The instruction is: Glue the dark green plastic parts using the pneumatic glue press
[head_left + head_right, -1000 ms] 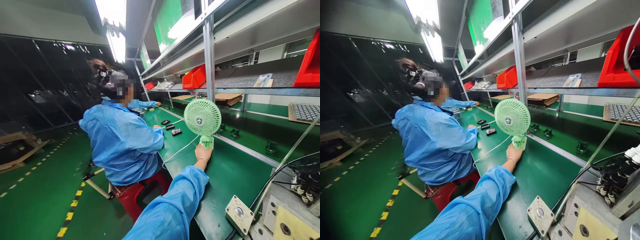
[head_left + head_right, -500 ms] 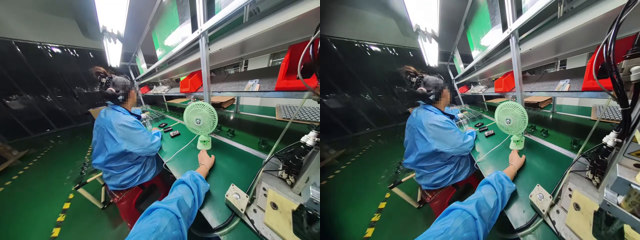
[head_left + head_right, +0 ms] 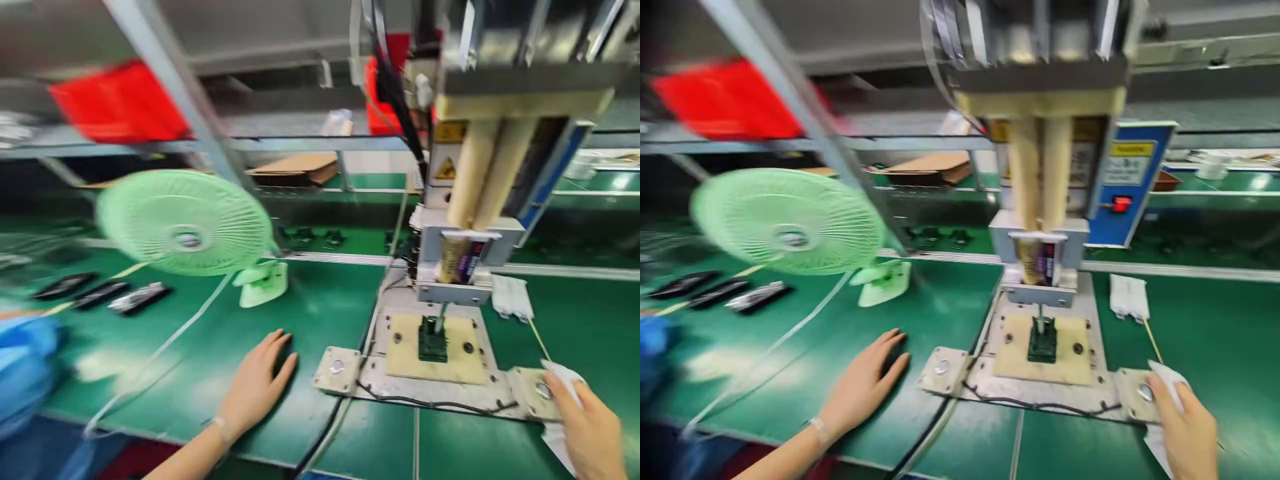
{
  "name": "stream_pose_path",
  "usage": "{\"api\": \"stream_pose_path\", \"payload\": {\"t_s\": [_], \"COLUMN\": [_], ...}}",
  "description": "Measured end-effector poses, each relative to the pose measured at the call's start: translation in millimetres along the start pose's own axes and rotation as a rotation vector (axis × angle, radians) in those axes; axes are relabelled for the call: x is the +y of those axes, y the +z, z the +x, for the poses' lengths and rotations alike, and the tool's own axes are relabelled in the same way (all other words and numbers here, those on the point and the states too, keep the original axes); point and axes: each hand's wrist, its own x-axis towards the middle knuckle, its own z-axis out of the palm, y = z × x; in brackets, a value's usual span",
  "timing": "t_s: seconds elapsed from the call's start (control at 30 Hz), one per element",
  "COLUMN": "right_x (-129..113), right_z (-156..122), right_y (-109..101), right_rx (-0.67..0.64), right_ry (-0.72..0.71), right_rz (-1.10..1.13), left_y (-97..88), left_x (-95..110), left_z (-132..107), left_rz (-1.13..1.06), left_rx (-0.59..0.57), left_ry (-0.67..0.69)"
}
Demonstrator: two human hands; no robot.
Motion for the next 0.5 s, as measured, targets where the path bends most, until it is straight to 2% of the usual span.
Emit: {"api": "stream_pose_path", "payload": {"t_s": [0.1,0.2,0.37,0.43,0.5], "right_x": [3.4,0.9,-0.6,-1.7,-3.3], "right_z": [-5.3,-10.3,-17.5,-16.5,-13.4], "right_y": [-2.5,2.6,0.5,-0.8,-1.2], "right_rx": [0.008,0.024,0.002,-0.001,0.006], "right_ry": [0.098,0.091,0.044,0.044,0.057], "right_rz": [-0.023,-0.006,0.008,0.005,0.005], "left_y": [4.7,7.9,5.3,-0.7,-8.5], "left_x": [-2.9,-5.0,-9.5,-3.5,14.1], "left_z": [8.6,7.7,3.5,-0.3,-7.0], "left_rz": [0.013,0.002,-0.124,-0.166,-0.218], "left_rx": [-0.013,-0.002,0.056,0.116,0.236], "left_ry": [0.010,0.019,-0.040,-0.014,0.028]}}
